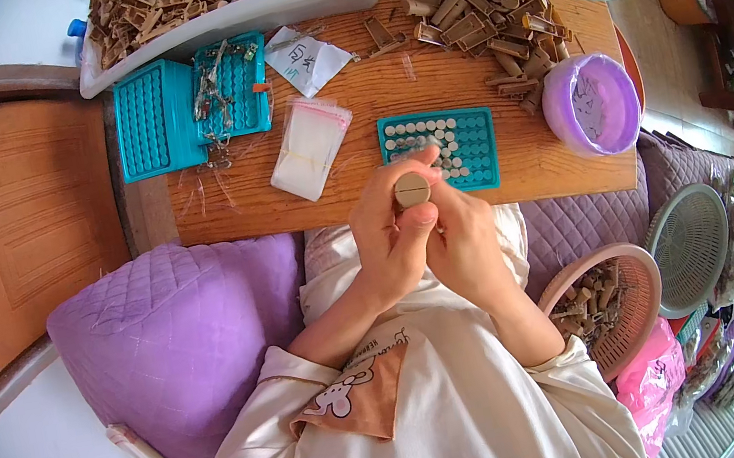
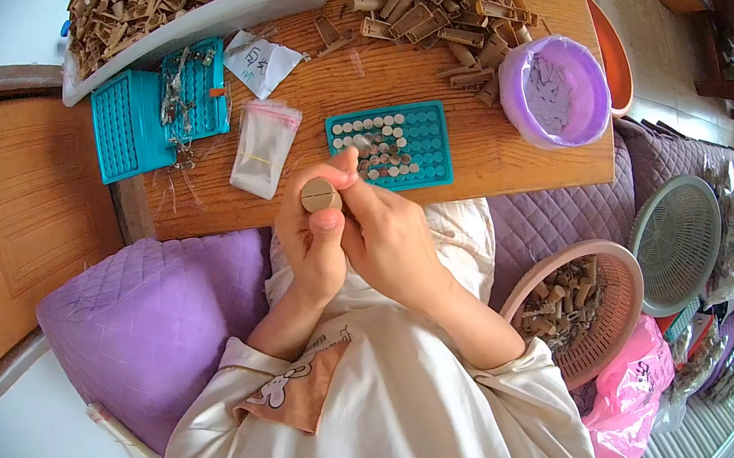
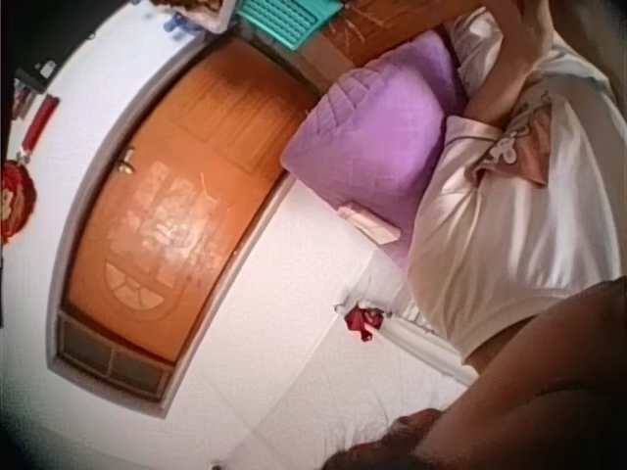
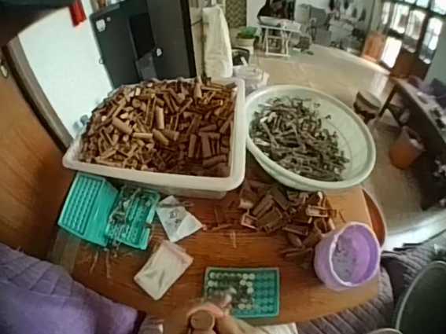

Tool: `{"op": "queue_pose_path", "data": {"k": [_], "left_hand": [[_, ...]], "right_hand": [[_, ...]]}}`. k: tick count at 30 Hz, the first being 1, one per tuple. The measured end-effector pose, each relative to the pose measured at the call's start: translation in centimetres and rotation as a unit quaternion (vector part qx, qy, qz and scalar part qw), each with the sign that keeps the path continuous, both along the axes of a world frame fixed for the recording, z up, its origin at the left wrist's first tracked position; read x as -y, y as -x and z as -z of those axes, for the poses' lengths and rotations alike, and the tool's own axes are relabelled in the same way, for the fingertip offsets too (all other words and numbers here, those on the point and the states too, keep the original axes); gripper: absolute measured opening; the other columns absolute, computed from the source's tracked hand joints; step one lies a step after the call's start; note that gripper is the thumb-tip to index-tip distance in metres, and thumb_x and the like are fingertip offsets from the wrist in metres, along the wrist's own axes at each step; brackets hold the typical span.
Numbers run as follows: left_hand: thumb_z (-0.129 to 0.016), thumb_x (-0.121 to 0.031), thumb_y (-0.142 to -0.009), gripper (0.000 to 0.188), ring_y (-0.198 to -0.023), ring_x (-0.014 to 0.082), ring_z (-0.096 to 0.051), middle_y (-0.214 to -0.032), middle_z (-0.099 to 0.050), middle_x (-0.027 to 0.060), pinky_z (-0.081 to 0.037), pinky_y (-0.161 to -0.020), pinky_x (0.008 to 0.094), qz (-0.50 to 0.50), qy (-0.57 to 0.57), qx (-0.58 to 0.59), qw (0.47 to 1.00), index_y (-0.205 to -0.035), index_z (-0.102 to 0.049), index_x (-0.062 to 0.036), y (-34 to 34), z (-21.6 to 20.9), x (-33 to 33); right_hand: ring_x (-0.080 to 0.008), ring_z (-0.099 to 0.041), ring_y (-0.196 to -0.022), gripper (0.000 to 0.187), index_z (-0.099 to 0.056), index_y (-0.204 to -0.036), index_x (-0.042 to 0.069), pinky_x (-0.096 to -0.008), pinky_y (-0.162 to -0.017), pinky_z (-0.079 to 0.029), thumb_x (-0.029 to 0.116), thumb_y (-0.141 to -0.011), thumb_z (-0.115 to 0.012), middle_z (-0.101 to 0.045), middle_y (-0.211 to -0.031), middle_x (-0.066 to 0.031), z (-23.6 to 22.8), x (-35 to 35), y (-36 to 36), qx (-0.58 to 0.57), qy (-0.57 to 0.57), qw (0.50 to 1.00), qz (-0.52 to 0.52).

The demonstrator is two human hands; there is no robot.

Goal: The person assembles small electronic or mechanical components by hand, placing them into a plastic tray.

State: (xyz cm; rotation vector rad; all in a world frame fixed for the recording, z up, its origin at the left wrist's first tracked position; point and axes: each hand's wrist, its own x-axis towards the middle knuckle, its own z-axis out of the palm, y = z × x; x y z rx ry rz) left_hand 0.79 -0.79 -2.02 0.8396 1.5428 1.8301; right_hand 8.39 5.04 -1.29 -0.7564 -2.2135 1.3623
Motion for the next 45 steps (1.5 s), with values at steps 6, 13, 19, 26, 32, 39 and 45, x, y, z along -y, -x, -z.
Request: {"op": "queue_pose_path", "data": {"k": [6,13,19,26,32,39,45], "left_hand": [[-0.048,-0.039,-0.082,0.039,-0.086,0.0208,-0.054,-0.083,-0.048,0.0083,-0.042,-0.078,0.0333,0.011,-0.026,0.038,0.999,-0.086,-0.045,0.0,-0.1,0.9,-0.5],[-0.046,-0.037,-0.083,0.038,-0.094,0.0222,-0.051,-0.088,-0.047,0.0093,-0.044,-0.075,0.0334,0.083,-0.018,-0.005,0.996,-0.093,-0.042,-0.0005,0.2,1.8,-0.5],[-0.042,-0.04,-0.084,0.039,-0.092,0.0207,-0.051,-0.093,-0.05,0.0125,-0.047,-0.064,0.028,0.064,-0.035,0.116,0.991,-0.098,-0.037,-0.0029,-0.1,1.2,-0.8],[-0.041,-0.045,-0.083,0.042,-0.054,0.0043,-0.032,-0.067,-0.04,0.0008,-0.027,-0.046,0.0161,0.15,0.018,0.106,0.983,-0.098,-0.036,-0.006,0.0,1.2,-0.4],[-0.04,-0.042,-0.084,0.044,-0.062,0.0062,-0.035,-0.078,-0.041,0.0028,-0.03,-0.054,0.0169,0.179,0.023,0.106,0.978,-0.106,-0.036,-0.0037,0.0,0.5,-0.3],[-0.042,-0.028,-0.086,0.034,-0.097,0.017,-0.044,-0.1,-0.044,0.0082,-0.047,-0.067,0.0271,0.192,-0.021,0.212,0.958,-0.11,-0.036,-0.0048,-0.2,-0.1,-0.2],[-0.047,-0.033,-0.083,0.044,-0.1,0.0205,-0.049,-0.106,-0.046,0.0104,-0.051,-0.058,0.0273,0.21,-0.025,0.352,0.912,-0.117,-0.033,-0.0094,0.3,-0.5,0.1]], "right_hand": [[-0.0319,-0.055,-0.058,0.021,-0.049,-0.095,0.001,-0.0351,-0.05,-0.043,0.006,-0.075,-0.052,-0.055,-0.066,-0.0161,1.3,1.0,0.0,-0.032,0.082,0.995,0.041],[-0.0292,-0.056,-0.058,0.021,-0.051,-0.094,0.0,-0.0322,-0.052,-0.044,0.007,-0.074,-0.054,-0.055,-0.067,-0.0158,0.3,-0.5,-1.0,0.013,0.133,0.99,0.039],[-0.0206,-0.058,-0.065,0.021,-0.056,-0.088,-0.001,-0.0298,-0.061,-0.044,0.006,-0.069,-0.059,-0.058,-0.081,-0.0135,-3.7,-8.8,-5.3,0.107,0.018,0.992,0.066],[-0.0322,-0.055,-0.075,0.017,-0.056,-0.085,-0.001,-0.0371,-0.065,-0.043,-0.001,-0.07,-0.049,-0.057,-0.082,-0.0183,-0.4,-17.5,-7.4,0.332,-0.316,0.882,0.107],[-0.0322,-0.055,-0.078,0.017,-0.057,-0.084,0.001,-0.0384,-0.067,-0.043,0.0,-0.069,-0.049,-0.057,-0.084,-0.0178,0.4,-18.3,-7.0,0.414,-0.302,0.858,0.037],[-0.0263,-0.055,-0.067,0.015,-0.06,-0.085,0.001,-0.0308,-0.064,-0.043,0.001,-0.075,-0.049,-0.056,-0.077,-0.0123,-3.4,-16.5,-6.4,0.186,-0.274,0.939,0.096],[-0.0185,-0.053,-0.064,0.025,-0.061,-0.091,0.004,-0.0276,-0.056,-0.042,-0.005,-0.069,-0.054,-0.054,-0.073,-0.0105,-5.9,-11.7,-5.1,0.102,-0.223,0.968,0.049]]}}
